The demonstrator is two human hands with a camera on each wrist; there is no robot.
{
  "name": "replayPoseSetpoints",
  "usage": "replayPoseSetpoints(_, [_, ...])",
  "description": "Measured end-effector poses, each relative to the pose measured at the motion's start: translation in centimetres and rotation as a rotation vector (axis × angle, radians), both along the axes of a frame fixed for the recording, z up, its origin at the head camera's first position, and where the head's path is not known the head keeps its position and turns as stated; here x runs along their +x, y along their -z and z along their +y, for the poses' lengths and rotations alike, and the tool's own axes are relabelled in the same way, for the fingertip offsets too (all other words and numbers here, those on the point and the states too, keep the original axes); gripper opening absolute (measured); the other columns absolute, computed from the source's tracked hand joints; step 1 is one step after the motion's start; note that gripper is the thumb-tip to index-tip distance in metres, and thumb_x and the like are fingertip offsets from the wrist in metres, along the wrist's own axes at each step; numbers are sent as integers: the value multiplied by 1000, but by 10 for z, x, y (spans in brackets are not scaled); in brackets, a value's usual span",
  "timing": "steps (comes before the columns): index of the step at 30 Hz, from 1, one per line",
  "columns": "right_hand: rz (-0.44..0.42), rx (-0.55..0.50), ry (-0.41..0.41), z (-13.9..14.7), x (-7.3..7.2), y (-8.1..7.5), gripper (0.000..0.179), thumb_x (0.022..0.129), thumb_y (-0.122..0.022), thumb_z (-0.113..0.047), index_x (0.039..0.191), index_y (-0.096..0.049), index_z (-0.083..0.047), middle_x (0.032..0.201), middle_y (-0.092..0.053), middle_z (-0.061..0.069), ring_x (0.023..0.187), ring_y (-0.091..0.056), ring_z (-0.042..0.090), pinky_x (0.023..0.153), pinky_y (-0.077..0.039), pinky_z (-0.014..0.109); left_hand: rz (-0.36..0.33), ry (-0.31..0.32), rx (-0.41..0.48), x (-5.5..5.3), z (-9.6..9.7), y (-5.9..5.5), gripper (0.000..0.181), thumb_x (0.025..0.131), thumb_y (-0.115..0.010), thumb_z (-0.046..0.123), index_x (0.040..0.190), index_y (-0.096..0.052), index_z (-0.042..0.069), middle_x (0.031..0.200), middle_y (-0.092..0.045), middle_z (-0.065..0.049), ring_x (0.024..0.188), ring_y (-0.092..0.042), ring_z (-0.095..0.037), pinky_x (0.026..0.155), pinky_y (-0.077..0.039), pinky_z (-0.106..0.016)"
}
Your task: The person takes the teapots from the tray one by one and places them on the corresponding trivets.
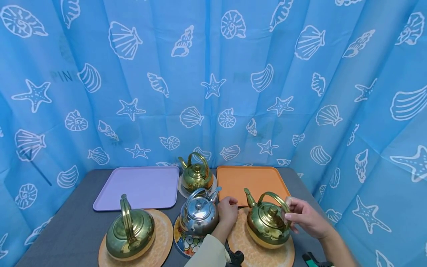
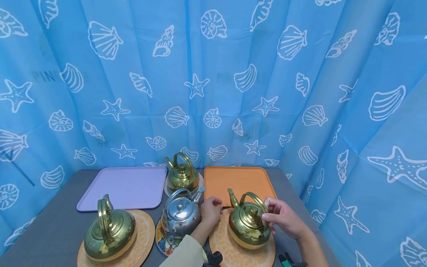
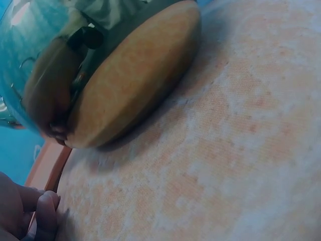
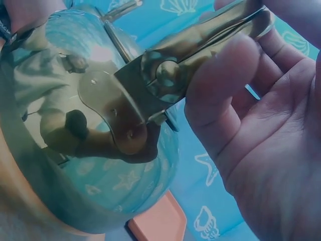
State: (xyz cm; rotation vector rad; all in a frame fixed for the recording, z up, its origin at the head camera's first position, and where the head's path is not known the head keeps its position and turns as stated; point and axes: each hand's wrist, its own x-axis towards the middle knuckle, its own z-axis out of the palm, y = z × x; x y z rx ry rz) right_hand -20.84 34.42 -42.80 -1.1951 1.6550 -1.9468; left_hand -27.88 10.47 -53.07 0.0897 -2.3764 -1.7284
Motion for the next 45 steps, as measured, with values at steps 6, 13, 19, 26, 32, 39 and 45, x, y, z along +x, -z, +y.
replayPoseSetpoints(6, [-37, 10, 3, -7, 0, -4, 22, 94, -26, 19, 94, -42, 4, 84, -53, 21, 57, -36, 37, 36, -36, 48, -5, 0, 4, -1, -1, -1, 14, 78, -69, -9, 77, -67, 4, 62, -56, 4, 50, -57, -8, 52, -48, -26])
replayPoseSetpoints(13, [-146, 80, 3, -1, -1, -11, 20, 99, -28, 10, 106, -46, 8, 101, -63, 19, 87, -65, 24, 58, -56, 41, -7, -10, -6, 1, -3, -3, 14, 78, -69, -9, 78, -68, 5, 63, -57, 4, 51, -57, -8, 52, -48, -26])
replayPoseSetpoints(19, [-118, 116, 133, 10, -4, -12, 29, 103, -26, 4, 120, -49, 6, 105, -61, 12, 92, -64, 20, 57, -55, 45, -15, -14, -23, 3, -3, -5, 15, 79, -70, -9, 80, -69, 6, 66, -59, 4, 59, -56, -10, 56, -48, -28])
replayPoseSetpoints(26, [-69, 205, 460, 21, -8, -6, 24, 106, -36, -5, 117, -56, -2, 100, -62, 8, 86, -63, 20, 57, -53, 44, -21, 2, -42, 6, -2, -10, 15, 79, -72, -4, 83, -71, 9, 73, -61, 3, 68, -57, -12, 64, -49, -31])
replayPoseSetpoints(32, [-64, 253, 692, 26, -12, 1, 18, 105, -45, -11, 111, -62, -8, 95, -63, 8, 83, -63, 22, 62, -54, 38, -20, 38, -17, 11, -2, -15, 13, 81, -73, 0, 86, -71, 12, 81, -63, 4, 73, -57, -11, 65, -49, -30])
replayPoseSetpoints(39, [-61, 343, 885, 29, -15, 5, 18, 103, -51, -17, 107, -60, -2, 90, -65, 5, 81, -62, 24, 66, -55, 36, -38, 117, 76, 19, 0, -25, 13, 85, -72, 3, 96, -71, 10, 93, -65, -1, 74, -59, -9, 60, -49, -28])
replayPoseSetpoints(45, [-25, 409, 989, 26, -17, 6, 28, 102, -53, -20, 110, -57, 7, 87, -66, -4, 78, -63, 17, 66, -56, 37, -40, 149, 126, 25, -3, -36, 14, 88, -70, 5, 101, -71, 10, 98, -65, -5, 75, -57, -8, 61, -48, -28])
